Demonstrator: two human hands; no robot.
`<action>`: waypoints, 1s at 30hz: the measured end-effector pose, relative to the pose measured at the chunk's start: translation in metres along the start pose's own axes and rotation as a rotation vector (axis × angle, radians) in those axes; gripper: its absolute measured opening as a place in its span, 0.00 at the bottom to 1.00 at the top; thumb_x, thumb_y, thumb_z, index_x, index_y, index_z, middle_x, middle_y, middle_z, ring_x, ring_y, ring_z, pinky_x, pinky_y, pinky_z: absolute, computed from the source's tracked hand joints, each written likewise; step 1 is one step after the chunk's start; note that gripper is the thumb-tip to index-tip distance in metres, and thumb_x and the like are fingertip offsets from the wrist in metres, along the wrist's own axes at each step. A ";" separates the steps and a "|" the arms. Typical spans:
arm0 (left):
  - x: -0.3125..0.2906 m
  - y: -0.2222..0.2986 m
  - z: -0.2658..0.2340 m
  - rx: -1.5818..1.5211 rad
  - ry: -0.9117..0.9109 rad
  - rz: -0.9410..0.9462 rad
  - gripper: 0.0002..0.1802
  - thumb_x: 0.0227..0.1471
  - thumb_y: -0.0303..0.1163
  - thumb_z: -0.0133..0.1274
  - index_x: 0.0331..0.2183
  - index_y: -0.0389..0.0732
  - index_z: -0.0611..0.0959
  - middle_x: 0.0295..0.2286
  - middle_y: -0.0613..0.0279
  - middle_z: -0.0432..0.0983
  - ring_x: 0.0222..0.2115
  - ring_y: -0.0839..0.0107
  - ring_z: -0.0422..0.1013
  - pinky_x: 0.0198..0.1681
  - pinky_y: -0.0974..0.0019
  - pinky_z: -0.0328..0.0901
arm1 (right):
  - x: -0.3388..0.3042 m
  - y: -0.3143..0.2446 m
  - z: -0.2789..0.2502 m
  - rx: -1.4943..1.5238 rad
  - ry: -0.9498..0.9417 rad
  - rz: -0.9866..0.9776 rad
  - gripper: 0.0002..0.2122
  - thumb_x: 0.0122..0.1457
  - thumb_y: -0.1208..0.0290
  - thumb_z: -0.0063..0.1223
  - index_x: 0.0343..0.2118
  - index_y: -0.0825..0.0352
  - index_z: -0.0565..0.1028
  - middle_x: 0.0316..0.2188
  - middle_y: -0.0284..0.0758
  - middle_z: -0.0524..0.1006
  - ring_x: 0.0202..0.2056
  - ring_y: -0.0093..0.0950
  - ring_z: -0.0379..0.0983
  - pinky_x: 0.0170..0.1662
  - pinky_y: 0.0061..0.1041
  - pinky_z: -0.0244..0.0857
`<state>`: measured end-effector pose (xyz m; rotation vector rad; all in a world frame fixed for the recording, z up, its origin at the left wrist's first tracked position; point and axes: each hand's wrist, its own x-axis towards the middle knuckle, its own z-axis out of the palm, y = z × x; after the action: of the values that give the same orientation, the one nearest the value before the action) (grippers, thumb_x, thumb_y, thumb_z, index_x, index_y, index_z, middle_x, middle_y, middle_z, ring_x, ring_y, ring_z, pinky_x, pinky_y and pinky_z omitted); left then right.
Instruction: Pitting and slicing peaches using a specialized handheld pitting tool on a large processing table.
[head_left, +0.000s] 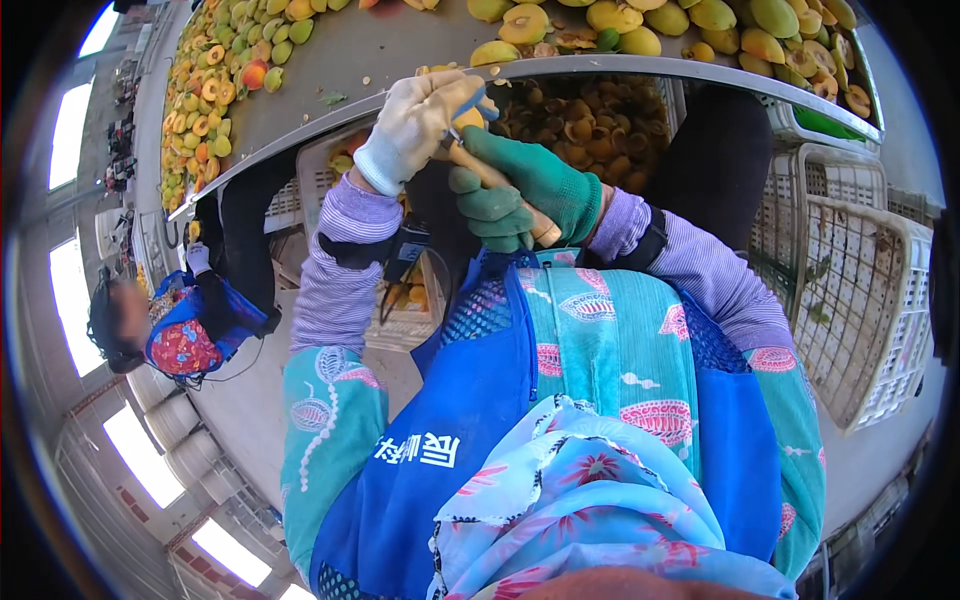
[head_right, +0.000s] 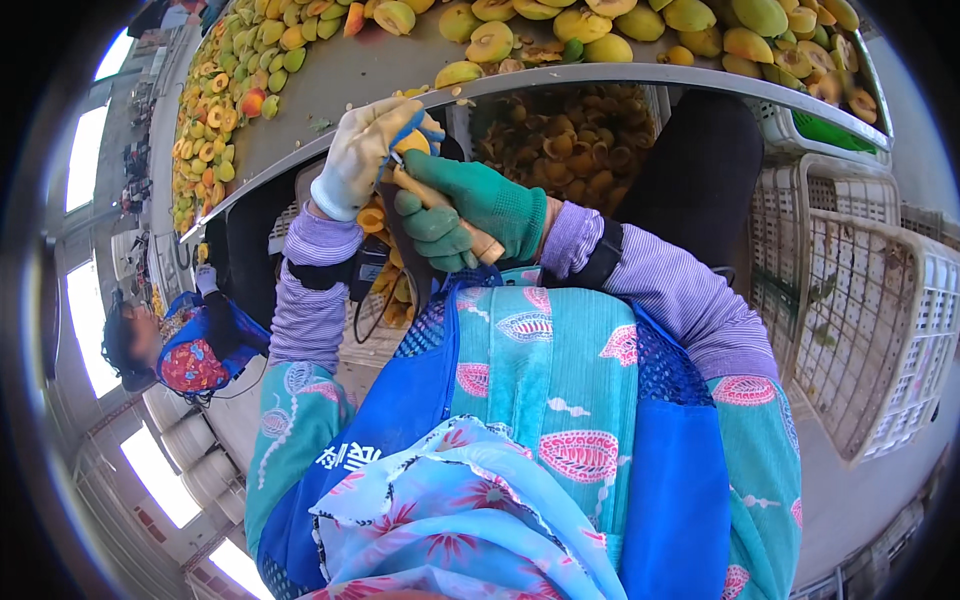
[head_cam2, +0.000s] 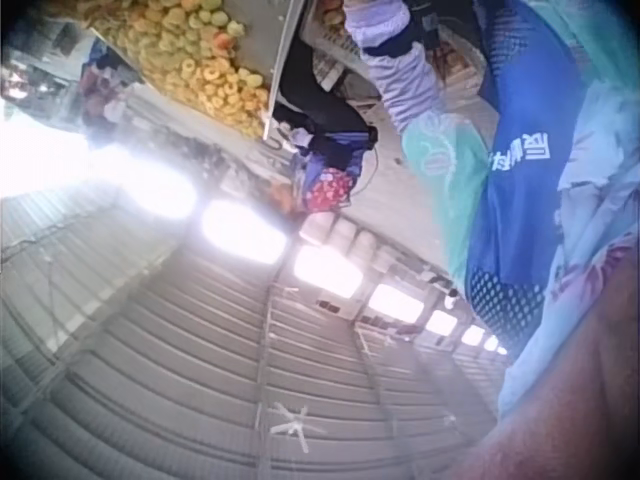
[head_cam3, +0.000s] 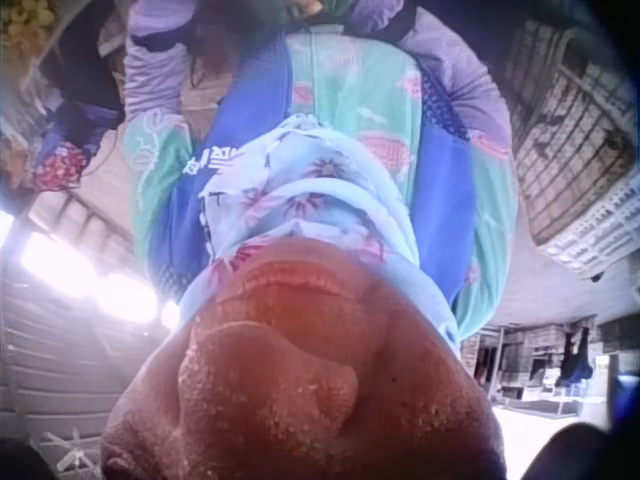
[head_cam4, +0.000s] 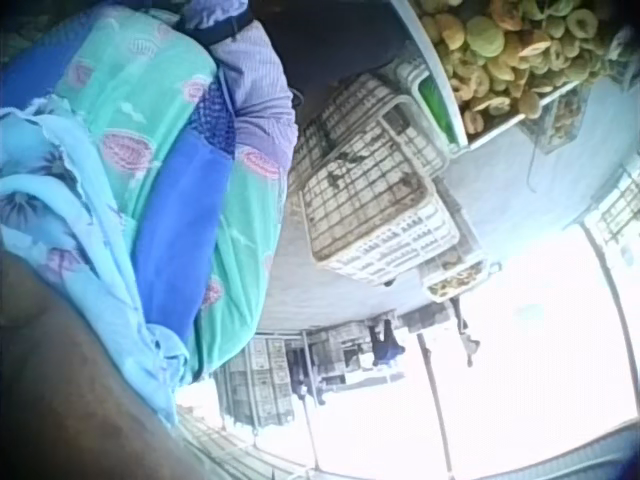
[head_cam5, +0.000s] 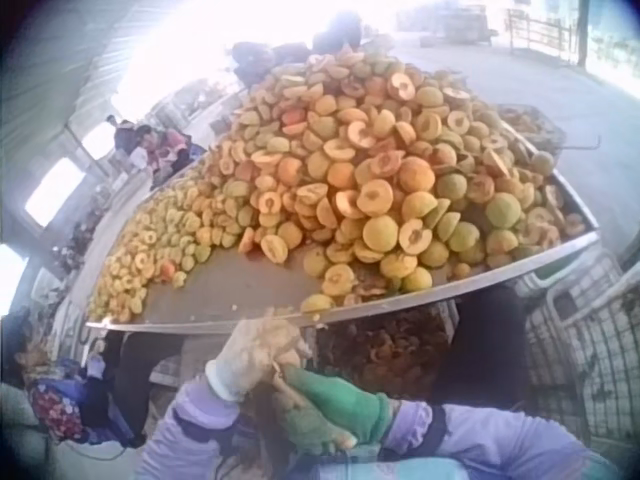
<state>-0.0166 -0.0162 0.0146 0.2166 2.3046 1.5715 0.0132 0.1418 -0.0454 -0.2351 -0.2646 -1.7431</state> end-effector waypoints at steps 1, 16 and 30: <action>0.002 -0.006 -0.001 0.003 0.015 0.082 0.23 0.58 0.44 0.41 0.39 0.30 0.73 0.29 0.49 0.75 0.30 0.63 0.74 0.37 0.63 0.70 | -0.002 -0.003 0.000 0.029 -0.009 0.008 0.20 0.62 0.46 0.29 0.29 0.58 0.67 0.12 0.20 0.60 0.11 0.14 0.53 0.16 0.18 0.49; -0.054 -0.047 -0.057 0.464 0.607 -0.545 0.22 0.52 0.47 0.46 0.38 0.37 0.78 0.29 0.51 0.77 0.31 0.62 0.74 0.32 0.64 0.68 | -0.037 -0.023 0.008 -0.200 0.263 -0.100 0.21 0.63 0.47 0.31 0.29 0.62 0.67 0.12 0.24 0.63 0.10 0.16 0.55 0.15 0.15 0.52; 0.167 -0.036 -0.063 0.716 0.089 -0.166 0.30 0.42 0.39 0.60 0.46 0.36 0.72 0.35 0.53 0.75 0.35 0.65 0.73 0.38 0.65 0.68 | -0.059 -0.054 0.015 -0.922 1.147 -0.445 0.19 0.60 0.51 0.41 0.30 0.66 0.70 0.16 0.31 0.69 0.14 0.20 0.65 0.17 0.18 0.59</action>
<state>-0.1921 -0.0321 -0.0308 0.1184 2.7814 0.6391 -0.0287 0.2106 -0.0516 0.2149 1.4221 -2.0408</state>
